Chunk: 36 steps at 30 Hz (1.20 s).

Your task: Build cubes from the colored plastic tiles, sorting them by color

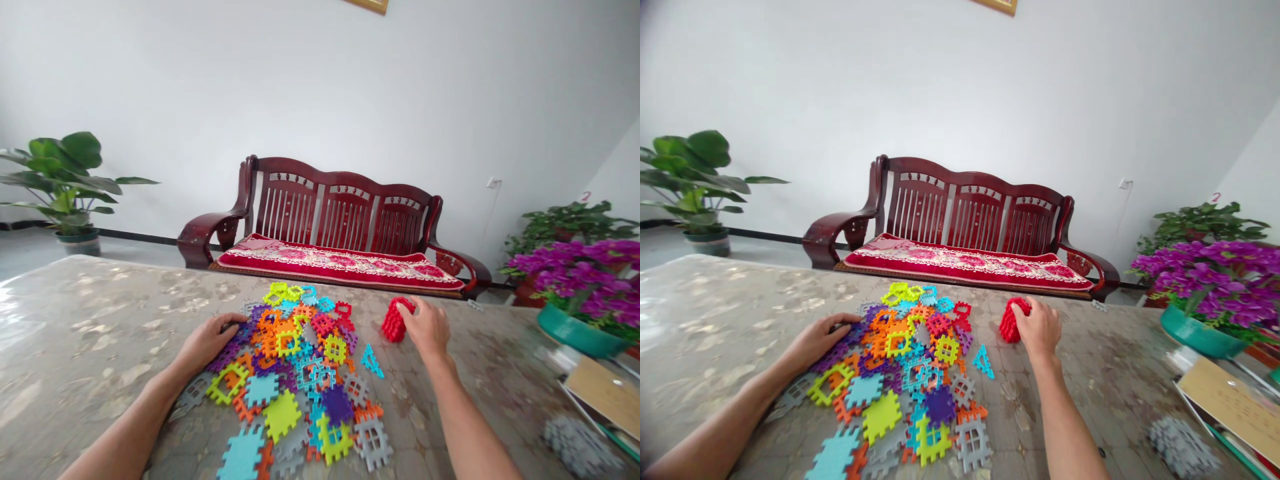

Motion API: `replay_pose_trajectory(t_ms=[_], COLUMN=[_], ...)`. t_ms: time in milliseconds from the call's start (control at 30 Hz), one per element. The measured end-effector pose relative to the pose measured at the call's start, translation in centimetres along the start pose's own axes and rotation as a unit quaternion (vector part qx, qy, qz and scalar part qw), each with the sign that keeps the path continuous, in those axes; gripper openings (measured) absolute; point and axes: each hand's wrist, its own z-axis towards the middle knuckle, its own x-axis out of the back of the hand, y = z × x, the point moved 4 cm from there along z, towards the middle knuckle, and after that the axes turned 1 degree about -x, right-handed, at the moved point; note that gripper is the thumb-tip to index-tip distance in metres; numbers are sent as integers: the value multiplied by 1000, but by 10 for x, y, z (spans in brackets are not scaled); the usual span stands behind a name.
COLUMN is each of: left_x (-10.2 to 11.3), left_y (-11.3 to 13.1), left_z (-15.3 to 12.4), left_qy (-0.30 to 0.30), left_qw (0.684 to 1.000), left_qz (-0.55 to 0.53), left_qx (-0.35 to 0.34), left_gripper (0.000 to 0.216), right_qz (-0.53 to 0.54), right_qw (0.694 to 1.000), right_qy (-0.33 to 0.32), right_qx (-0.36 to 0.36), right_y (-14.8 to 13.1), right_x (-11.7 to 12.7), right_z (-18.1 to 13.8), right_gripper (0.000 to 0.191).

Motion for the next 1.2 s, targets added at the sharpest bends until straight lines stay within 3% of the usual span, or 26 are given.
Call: replay_pose_trajectory(t_ms=[133,333,433,600,767,1000,1200], left_x=[1,1,1,1,1,-1,0], left_y=[4,3,4,7,7,4,7], left_z=[-1,-1,-2,-3,-4,-3,-4], left_qy=[2,3,4,6,17,5,10], left_qw=[1000,1000,1000,1000,1000,1000,1000], left_qz=[-2,13,18,4,4,12,7], left_qx=[2,-9,-9,-7,-13,-13,-15], left_gripper=[37,38,38,35,35,35,35], right_qz=[91,261,244,190,144,242,399], right_qw=[994,946,938,943,946,936,879], right_qy=[38,-157,-209,-218,-242,-226,-257], right_qx=[47,109,132,165,162,116,51], right_y=[-16,-83,-115,-147,-155,-149,-128], right_x=[1,-32,-43,-47,-55,-54,-59], right_z=[-8,-54,-73,-81,-83,-84,-75], right_gripper=[42,30,33,37,42,45,46])
